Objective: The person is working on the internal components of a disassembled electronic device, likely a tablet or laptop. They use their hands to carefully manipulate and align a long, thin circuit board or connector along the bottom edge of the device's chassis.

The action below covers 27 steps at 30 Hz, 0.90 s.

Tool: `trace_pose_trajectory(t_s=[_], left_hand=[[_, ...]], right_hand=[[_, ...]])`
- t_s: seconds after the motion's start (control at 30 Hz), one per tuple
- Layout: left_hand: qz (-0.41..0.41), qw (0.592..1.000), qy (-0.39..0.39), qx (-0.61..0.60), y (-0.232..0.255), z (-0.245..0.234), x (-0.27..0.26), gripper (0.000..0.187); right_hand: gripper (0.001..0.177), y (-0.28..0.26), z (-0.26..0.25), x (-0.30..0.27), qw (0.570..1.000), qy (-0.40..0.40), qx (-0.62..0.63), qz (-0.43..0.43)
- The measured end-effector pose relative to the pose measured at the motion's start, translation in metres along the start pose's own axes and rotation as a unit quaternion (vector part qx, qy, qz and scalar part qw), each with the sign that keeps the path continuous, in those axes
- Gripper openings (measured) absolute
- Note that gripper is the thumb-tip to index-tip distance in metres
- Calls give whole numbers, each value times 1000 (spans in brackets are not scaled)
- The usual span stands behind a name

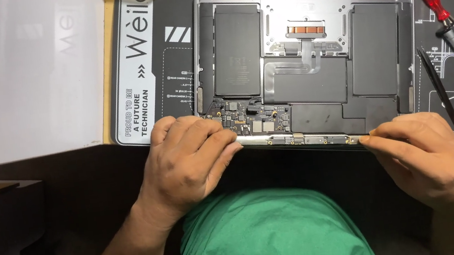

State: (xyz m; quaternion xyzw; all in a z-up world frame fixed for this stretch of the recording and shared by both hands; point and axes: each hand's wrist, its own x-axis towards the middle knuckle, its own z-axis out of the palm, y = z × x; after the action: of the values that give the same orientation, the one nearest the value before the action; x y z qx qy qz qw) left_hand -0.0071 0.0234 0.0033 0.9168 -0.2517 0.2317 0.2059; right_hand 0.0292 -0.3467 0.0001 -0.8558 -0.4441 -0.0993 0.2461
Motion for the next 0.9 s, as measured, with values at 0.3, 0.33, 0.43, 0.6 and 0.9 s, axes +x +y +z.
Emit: trace_pose_trajectory(t_s=[0.3, 0.33, 0.43, 0.6, 0.9], left_hand=[[0, 1000, 2, 14, -1, 2, 0, 9], [-3, 1000, -2, 9, -1, 2, 0, 9], [-6, 1000, 9, 13, -1, 3, 1, 10], [-9, 999, 16, 34, 1, 1, 3, 9], [-5, 999, 28, 35, 1, 0, 3, 7]], right_hand=[[25, 1, 0, 1, 999, -19, 45, 23], [24, 2, 1, -3, 999, -19, 30, 29], [21, -4, -2, 8, 998, -16, 42, 34], [24, -5, -4, 8, 998, -29, 39, 36], [23, 1, -9, 0, 998, -49, 17, 37]])
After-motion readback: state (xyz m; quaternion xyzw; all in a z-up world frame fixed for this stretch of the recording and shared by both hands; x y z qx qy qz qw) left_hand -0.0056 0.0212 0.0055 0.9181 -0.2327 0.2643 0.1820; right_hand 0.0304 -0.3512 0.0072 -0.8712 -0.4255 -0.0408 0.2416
